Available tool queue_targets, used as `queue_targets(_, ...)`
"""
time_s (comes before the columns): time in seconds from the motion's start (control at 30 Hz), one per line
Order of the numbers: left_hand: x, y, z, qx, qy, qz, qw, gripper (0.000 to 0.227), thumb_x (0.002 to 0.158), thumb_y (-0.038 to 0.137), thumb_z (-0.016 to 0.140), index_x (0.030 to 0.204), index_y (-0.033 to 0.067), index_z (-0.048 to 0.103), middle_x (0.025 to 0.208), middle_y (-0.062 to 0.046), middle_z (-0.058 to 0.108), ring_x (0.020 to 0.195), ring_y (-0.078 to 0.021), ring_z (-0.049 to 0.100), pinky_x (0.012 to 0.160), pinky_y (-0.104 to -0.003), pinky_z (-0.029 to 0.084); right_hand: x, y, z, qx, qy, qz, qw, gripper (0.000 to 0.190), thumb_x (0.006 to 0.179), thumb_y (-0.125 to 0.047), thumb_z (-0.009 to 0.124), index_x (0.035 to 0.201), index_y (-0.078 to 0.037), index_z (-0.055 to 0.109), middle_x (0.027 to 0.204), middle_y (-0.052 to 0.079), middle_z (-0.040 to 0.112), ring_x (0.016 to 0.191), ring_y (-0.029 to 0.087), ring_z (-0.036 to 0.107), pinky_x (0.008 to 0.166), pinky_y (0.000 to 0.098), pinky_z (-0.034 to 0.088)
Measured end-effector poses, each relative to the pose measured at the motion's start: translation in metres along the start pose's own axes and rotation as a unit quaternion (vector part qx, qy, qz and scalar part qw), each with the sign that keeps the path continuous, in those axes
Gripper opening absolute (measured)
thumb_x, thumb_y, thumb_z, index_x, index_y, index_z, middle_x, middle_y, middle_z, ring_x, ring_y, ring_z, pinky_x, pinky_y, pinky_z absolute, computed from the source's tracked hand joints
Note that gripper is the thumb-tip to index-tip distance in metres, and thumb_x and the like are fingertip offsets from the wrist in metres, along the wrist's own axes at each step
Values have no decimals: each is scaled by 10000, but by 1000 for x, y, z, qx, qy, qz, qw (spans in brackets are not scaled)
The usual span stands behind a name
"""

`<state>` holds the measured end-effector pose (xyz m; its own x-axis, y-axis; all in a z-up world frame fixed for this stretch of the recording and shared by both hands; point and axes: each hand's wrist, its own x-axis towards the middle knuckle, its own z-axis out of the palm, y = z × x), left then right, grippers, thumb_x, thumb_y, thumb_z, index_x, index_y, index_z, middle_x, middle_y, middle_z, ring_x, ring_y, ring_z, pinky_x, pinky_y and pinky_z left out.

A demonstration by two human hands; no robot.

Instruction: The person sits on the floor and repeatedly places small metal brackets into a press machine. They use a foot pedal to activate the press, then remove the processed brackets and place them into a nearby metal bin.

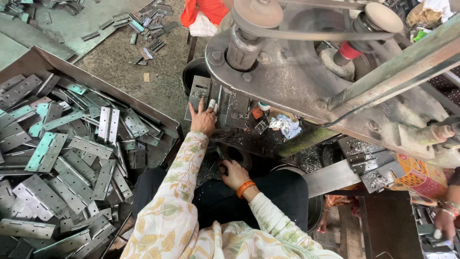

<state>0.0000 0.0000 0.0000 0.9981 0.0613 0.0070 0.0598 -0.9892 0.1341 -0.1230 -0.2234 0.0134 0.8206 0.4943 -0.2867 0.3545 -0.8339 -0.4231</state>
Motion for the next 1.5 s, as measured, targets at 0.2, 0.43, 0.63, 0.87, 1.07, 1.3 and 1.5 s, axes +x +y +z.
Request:
queue_targets(0.2,0,-3,2,-24,22,3,999,394,956,183,536,1323,175,680,1493,21,553,1576,-354,140,1167,-785,10,-9,17,33,-4,22,-1,1000,621,782,-230,756,1370,-157,572,1328,199,585,1085,432,649,917,499,548)
queue_targets(0.43,-6,2,20,-32,65,-1,997,383,1036,238,473,1358,179,672,1479,23,581,1592,-351,166,1188,-781,26,-18,49,95,38,115,-33,992,474,821,-248,743,1277,-232,616,1421,231,529,1022,454,670,855,515,570)
queue_targets(0.63,-2,4,7,6,66,-12,998,441,1013,263,445,1409,165,610,1494,15,547,1554,-365,165,1150,-790,13,-12,27,50,16,50,-18,998,541,776,-249,750,1294,-198,601,1332,203,579,1017,448,669,864,519,561)
queue_targets(0.87,31,3,0,17,57,-46,997,443,1031,269,410,1415,167,606,1499,37,538,1563,-350,152,1142,-787,6,10,-2,-8,-28,-5,-2,1000,549,800,-242,765,1319,-161,606,1221,192,633,1031,433,668,892,513,560)
queue_targets(1.07,38,2,4,21,51,-42,998,407,1066,251,401,1370,157,655,1489,27,563,1576,-347,167,1162,-783,17,-20,20,50,35,67,-36,997,508,796,-206,749,1283,-192,605,1312,201,586,930,392,700,819,494,582)
queue_targets(1.3,41,-1,1,35,43,-35,998,411,1015,223,442,1362,166,653,1486,4,562,1558,-355,180,1153,-776,29,-14,42,91,57,67,-25,996,436,837,-208,732,1253,-224,603,1338,219,591,933,379,719,820,486,590)
queue_targets(1.5,39,1,-3,33,26,-35,999,421,1023,250,439,1381,154,640,1484,12,564,1567,-335,186,1160,-767,26,-14,20,47,22,20,-7,1000,461,822,-209,743,1257,-195,591,1373,281,500,973,482,665,846,525,570)
